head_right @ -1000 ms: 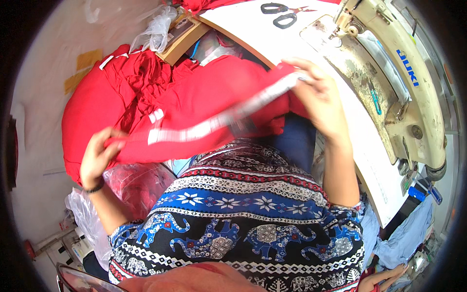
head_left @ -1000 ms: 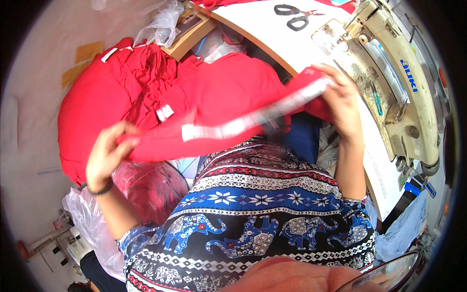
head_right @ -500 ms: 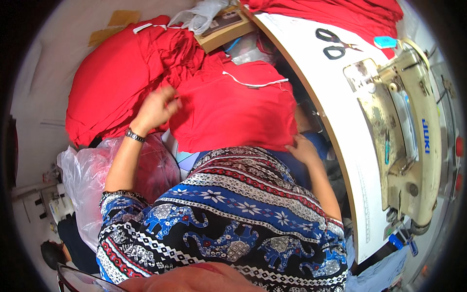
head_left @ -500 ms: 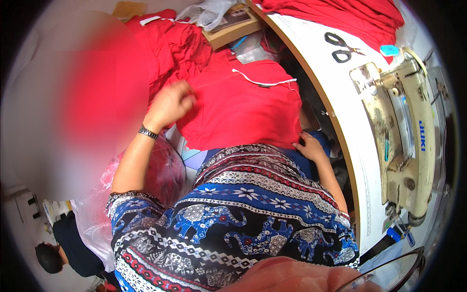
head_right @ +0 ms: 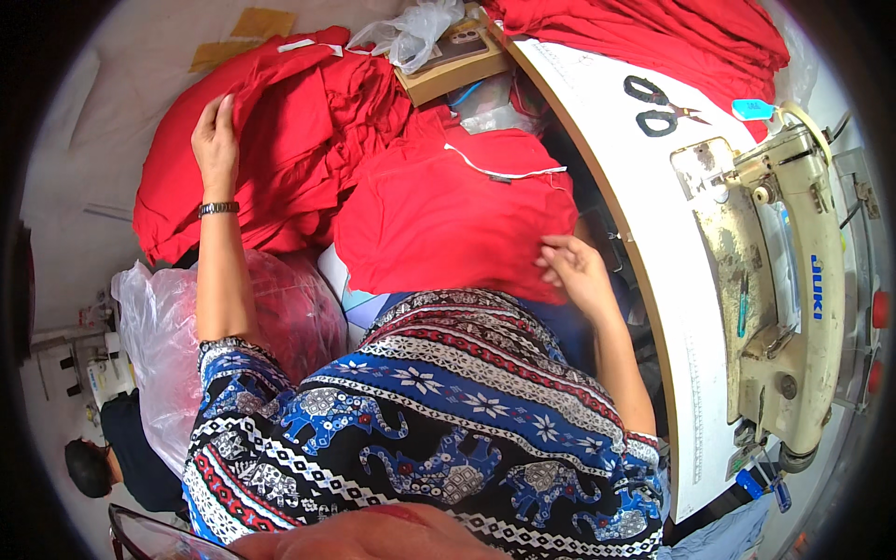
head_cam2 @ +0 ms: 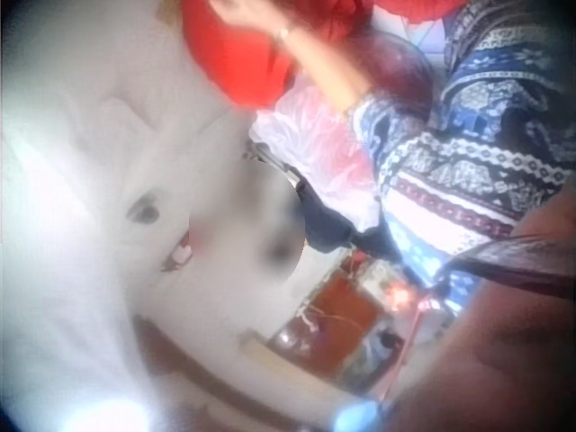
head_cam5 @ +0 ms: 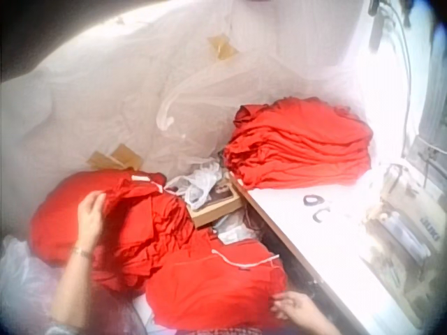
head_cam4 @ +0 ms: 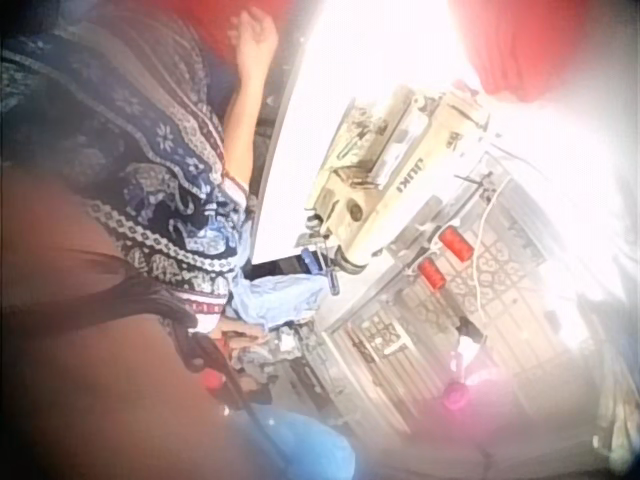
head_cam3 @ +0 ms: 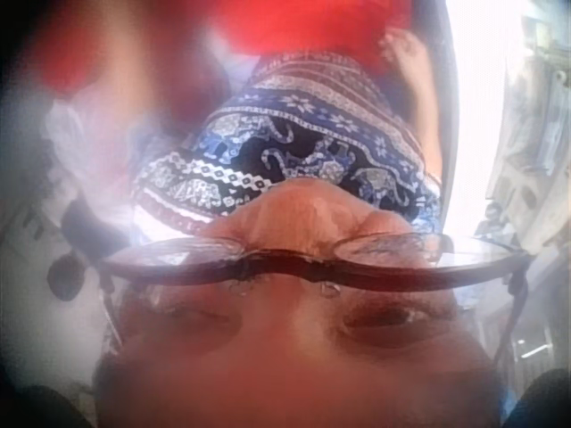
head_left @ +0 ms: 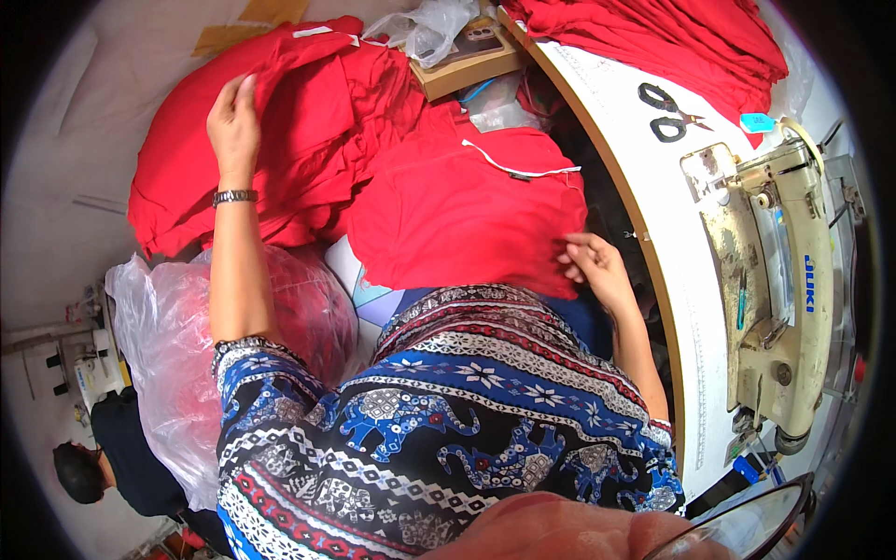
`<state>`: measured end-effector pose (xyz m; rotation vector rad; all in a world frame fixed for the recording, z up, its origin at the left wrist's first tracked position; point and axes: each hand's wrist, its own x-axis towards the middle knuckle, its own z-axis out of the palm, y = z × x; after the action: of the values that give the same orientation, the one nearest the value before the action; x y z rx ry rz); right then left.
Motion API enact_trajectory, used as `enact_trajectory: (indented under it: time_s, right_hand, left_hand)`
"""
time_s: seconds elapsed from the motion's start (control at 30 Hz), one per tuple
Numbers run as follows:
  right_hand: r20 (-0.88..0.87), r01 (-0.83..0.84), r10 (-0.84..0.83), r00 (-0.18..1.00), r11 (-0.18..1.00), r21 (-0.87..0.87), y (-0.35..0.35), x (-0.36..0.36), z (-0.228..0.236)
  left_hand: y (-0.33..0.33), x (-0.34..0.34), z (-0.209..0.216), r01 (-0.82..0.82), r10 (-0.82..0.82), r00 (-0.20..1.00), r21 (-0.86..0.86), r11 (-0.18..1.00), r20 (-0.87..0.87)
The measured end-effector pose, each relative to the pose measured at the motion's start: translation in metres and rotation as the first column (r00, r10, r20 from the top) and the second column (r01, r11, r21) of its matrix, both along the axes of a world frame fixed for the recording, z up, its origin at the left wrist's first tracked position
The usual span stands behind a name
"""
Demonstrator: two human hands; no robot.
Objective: The person inspects white labels on red shirts and clips them using scissors before setting each shirt aside on a stack.
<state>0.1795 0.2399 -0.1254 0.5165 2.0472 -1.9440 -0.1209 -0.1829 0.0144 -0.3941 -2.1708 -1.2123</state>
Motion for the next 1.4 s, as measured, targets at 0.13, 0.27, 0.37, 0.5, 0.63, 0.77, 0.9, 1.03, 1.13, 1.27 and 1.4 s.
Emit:
enact_trajectory:
  time_s: [0.13,0.27,0.37,0.5,0.63,0.77,0.9,1.03,1.13,1.27,1.4]
  right_hand:
    - [-0.047,-0.012,-0.02,0.999,0.794,-0.608,-0.038,-0.045,0.045]
    - [0.027,0.125,-0.214,0.976,0.459,-0.879,-0.045,-0.067,0.067]
    - [0.008,0.375,-0.415,0.91,0.812,-0.447,-0.023,-0.059,0.029]
    - [0.15,0.483,-0.459,0.875,0.841,-0.244,0.013,-0.007,-0.041]
    - [0.04,0.448,-0.478,0.878,0.788,-0.422,0.005,0.011,-0.034]
    - [-0.294,0.246,-0.347,0.891,0.912,-0.33,-0.008,0.001,-0.027]
    - [-0.375,-0.17,0.434,0.819,0.808,0.564,-0.021,0.014,0.042]
    - [-0.404,-0.544,0.522,0.751,0.836,0.069,-0.042,0.012,0.072]
    - [-0.324,-0.535,0.518,0.791,0.844,0.044,-0.049,0.01,0.06]
    - [-0.148,-0.605,0.647,0.748,0.756,0.248,-0.041,-0.007,0.039]
    - [-0.187,-0.217,0.281,0.941,0.928,0.304,-0.03,-0.066,0.025]
  left_hand:
    - [0.104,0.086,0.05,0.43,-0.416,0.896,-0.071,0.9,0.155]
    - [0.18,0.175,-0.005,0.961,-0.925,0.263,-0.156,0.227,0.274]
    - [0.207,0.201,-0.049,0.99,-0.788,-0.11,0.135,-0.035,0.606]
    - [0.212,0.153,-0.111,0.93,-0.749,0.349,-0.106,0.353,0.563]
    - [0.219,0.097,-0.157,0.724,-0.576,0.677,-0.274,0.633,0.459]
    - [0.254,0.086,-0.156,0.727,-0.501,0.686,-0.468,0.503,0.528]
    - [0.258,0.076,-0.137,0.837,-0.615,0.532,-0.471,0.279,0.582]
    - [0.208,0.042,-0.101,0.836,-0.44,0.534,-0.528,0.147,0.722]
    - [0.17,0.064,-0.09,0.813,-0.371,0.542,-0.583,0.003,0.754]
    - [0.132,0.115,-0.063,0.94,0.283,0.02,0.078,-0.332,0.959]
    - [0.14,0.101,-0.052,0.937,0.102,-0.154,0.113,0.33,0.983]
